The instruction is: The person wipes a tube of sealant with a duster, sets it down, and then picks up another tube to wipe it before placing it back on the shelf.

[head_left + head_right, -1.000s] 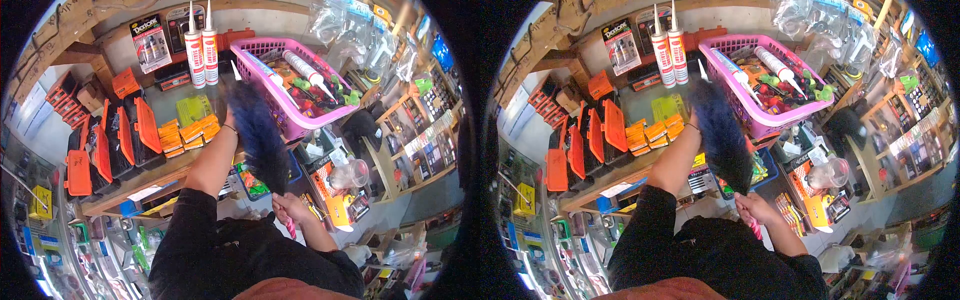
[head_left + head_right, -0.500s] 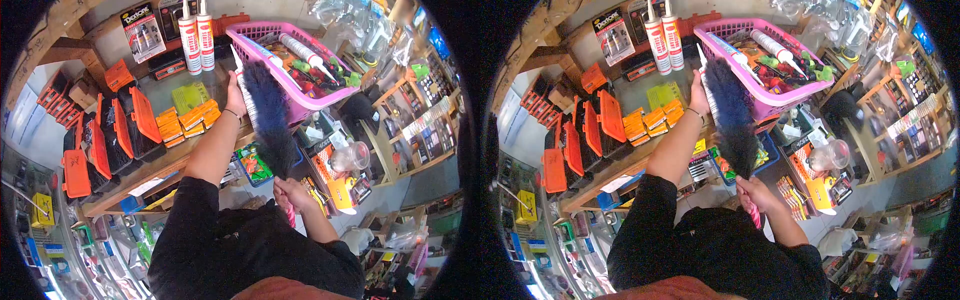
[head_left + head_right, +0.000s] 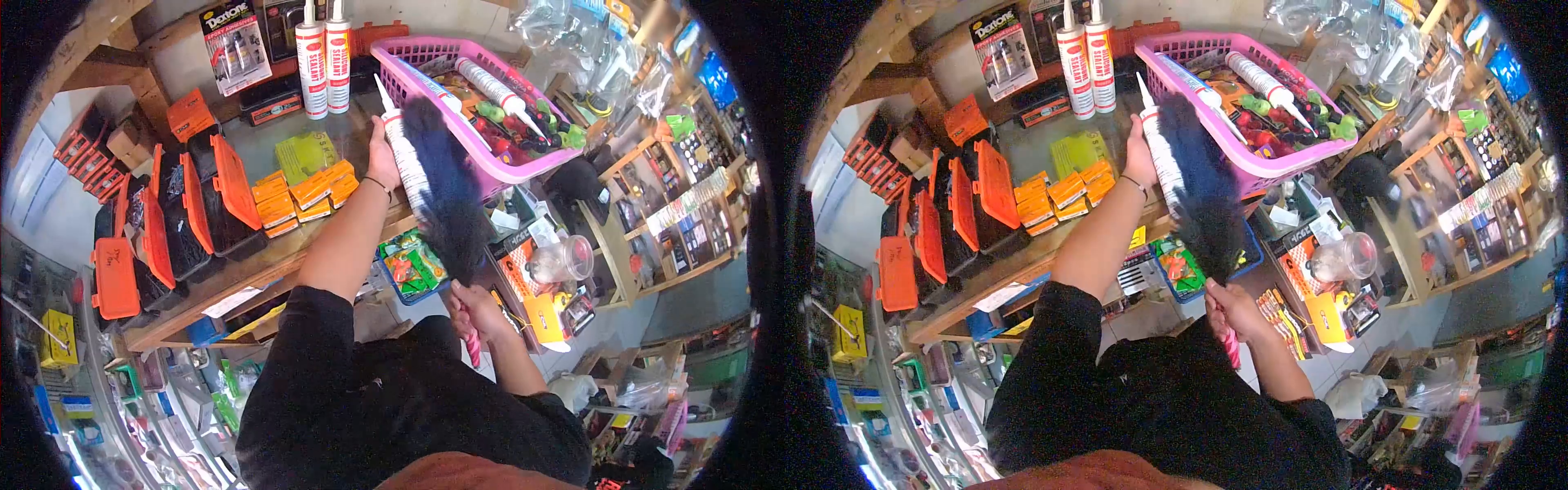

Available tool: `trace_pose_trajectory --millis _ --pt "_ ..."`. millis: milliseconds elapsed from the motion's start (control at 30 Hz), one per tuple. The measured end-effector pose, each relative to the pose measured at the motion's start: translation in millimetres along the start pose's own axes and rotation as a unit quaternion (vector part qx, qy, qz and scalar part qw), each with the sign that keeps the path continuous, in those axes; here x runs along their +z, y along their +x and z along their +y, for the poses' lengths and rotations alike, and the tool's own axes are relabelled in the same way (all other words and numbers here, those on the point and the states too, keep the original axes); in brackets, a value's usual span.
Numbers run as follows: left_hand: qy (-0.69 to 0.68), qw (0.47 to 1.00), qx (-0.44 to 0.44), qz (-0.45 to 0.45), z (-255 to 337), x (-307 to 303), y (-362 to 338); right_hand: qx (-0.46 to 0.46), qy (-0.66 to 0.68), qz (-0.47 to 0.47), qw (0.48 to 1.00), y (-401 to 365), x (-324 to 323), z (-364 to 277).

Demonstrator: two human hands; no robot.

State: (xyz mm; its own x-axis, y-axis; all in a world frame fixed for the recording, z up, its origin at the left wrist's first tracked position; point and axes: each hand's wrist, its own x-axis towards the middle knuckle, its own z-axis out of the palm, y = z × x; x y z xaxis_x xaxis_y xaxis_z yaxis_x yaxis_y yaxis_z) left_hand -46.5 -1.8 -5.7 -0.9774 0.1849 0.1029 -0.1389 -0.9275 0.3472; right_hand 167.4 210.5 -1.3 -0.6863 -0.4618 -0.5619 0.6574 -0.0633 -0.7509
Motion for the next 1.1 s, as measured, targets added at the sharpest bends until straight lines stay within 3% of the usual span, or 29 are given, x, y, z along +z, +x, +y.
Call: trace_pose_trajectory --millis 67,100,133,200,267,333,400,433,467,533,600,700,733,767,800,867,933,1000,1033,1100 --pt "-0.036 0.999 -0.029 0.004 -0.4 -2.5 3.1 0.001 -0.031 -0.021 0.999 -4.3 2.0 -3.2" --pt "-0.065 0.997 0.024 -0.027 -2.8 -26.5 18.9 0.019 -0.054 -0.042 0.997 -7.2 3.4 -4.7" --pt "0.098 0.995 -0.003 0.035 -3.6 -26.7 17.5 0.039 -0.078 -0.061 0.994 -9.7 3.3 -5.1" --pt "0.153 0.98 0.053 0.117 -11.6 -5.3 5.4 0.02 -0.072 -0.072 0.995 -5.2 -3.3 -2.4" --pt "-0.035 0.999 -0.025 -0.002 0.8 7.1 -2.2 -0.001 -0.014 -0.002 1.0 -2.4 -0.8 -5.3" --pt "-0.004 1.0 0.0 0.001 1.3 -5.9 6.6 0.007 -0.014 0.006 1.0 -3.5 -0.4 -8.1" --pt "-0.145 0.989 -0.028 0.0 -1.0 -28.6 18.6 0.036 -0.067 -0.071 0.995 -7.5 -3.1 -4.4" --pt "0.099 0.995 -0.024 0.008 -4.5 -36.2 23.6 0.056 -0.066 -0.078 0.993 -6.3 -6.9 -1.8" --pt "0.098 0.995 -0.025 0.009 -6.8 -44.6 27.8 0.057 -0.065 -0.078 0.993 -6.3 -7.1 -1.4" --pt "-0.097 0.995 -0.019 -0.009 2.7 -4.1 2.7 -0.003 -0.067 -0.004 0.998 -5.5 -4.4 -0.8" --pt "0.025 1.0 -0.005 0.017 -1.4 -9.8 9.8 0.015 -0.034 -0.002 0.999 -6.4 0.4 -4.4" --pt "-0.114 0.993 0.011 0.008 0.4 -6.2 7.0 0.046 -0.02 -0.034 0.998 -8.9 -0.4 -4.0" --pt "-0.114 0.953 -0.052 -0.276 8.3 -8.2 6.1 0.063 -0.035 -0.066 0.995 -10.2 -2.0 -2.3" --pt "-0.001 0.991 -0.038 -0.131 5.9 -8.8 3.8 0.052 -0.047 -0.056 0.996 -8.2 -4.6 -1.2" --pt "0.112 0.993 -0.023 0.019 2.7 -9.2 1.6 0.052 -0.047 -0.056 0.996 -6.4 -5.0 -1.1" --pt "-0.045 0.998 -0.019 0.033 2.4 12.9 -5.8 0.026 -0.001 -0.014 1.0 -3.7 -1.9 -0.7" --pt "-0.047 0.998 -0.029 0.018 -1.5 -14.1 11.9 0.019 -0.007 0.001 1.0 -5.6 2.1 -3.4" --pt "-0.284 0.93 -0.097 -0.21 -5.0 -58.3 34.3 0.05 -0.031 -0.043 0.997 -5.5 -4.0 -1.0" --pt "-0.285 0.93 -0.098 -0.21 -4.9 -51.6 31.1 0.05 -0.03 -0.042 0.997 -5.2 -6.2 -1.9" --pt "-0.092 0.995 -0.036 -0.034 -0.1 -11.3 9.9 0.015 0.0 0.0 1.0 -4.0 -8.9 -3.8"
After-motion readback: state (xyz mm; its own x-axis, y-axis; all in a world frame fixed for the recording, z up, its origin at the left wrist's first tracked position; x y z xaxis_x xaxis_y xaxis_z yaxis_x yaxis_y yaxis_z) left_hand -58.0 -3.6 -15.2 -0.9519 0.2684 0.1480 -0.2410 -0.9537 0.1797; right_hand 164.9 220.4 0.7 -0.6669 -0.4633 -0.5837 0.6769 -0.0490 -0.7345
